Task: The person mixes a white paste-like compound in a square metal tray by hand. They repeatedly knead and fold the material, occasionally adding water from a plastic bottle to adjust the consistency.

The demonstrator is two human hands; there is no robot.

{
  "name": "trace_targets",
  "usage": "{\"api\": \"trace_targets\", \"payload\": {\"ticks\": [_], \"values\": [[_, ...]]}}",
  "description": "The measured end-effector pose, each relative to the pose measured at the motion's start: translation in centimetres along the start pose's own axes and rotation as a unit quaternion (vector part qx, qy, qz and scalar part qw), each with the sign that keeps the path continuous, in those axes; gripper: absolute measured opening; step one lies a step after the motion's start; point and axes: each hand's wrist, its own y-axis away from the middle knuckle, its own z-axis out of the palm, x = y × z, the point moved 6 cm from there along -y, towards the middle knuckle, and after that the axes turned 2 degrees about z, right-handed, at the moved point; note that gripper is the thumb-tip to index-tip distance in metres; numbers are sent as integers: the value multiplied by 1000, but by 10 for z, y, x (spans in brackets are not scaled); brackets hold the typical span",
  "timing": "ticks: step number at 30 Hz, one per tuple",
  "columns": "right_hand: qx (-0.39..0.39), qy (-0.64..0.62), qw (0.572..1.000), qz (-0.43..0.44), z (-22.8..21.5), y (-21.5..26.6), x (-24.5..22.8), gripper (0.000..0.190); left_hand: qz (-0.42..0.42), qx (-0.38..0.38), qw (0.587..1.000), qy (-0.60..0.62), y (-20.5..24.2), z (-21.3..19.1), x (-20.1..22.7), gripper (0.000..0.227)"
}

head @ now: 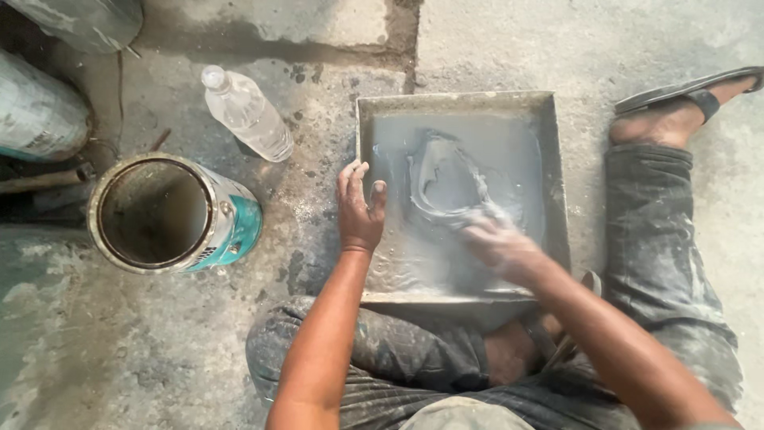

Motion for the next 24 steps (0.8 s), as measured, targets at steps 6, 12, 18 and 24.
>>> {"api": "trace_targets", "payload": {"ticks": [6, 12, 18, 24], "values": [[258, -177, 942, 121, -9, -6, 31, 53, -28, -40, 998, -26, -7, -2, 12, 69], [205, 3, 976, 72, -7, -131, 82, 47, -36, -62, 997, -3, 3, -2, 8, 73], [134, -98, 979, 119, -6, -187, 47, 55, -15, -36, 998, -40, -3, -2, 6, 71], [171, 67, 983, -5, -13, -147, -55, 47, 11, -1, 999, -33, -15, 1, 9, 66]]}}
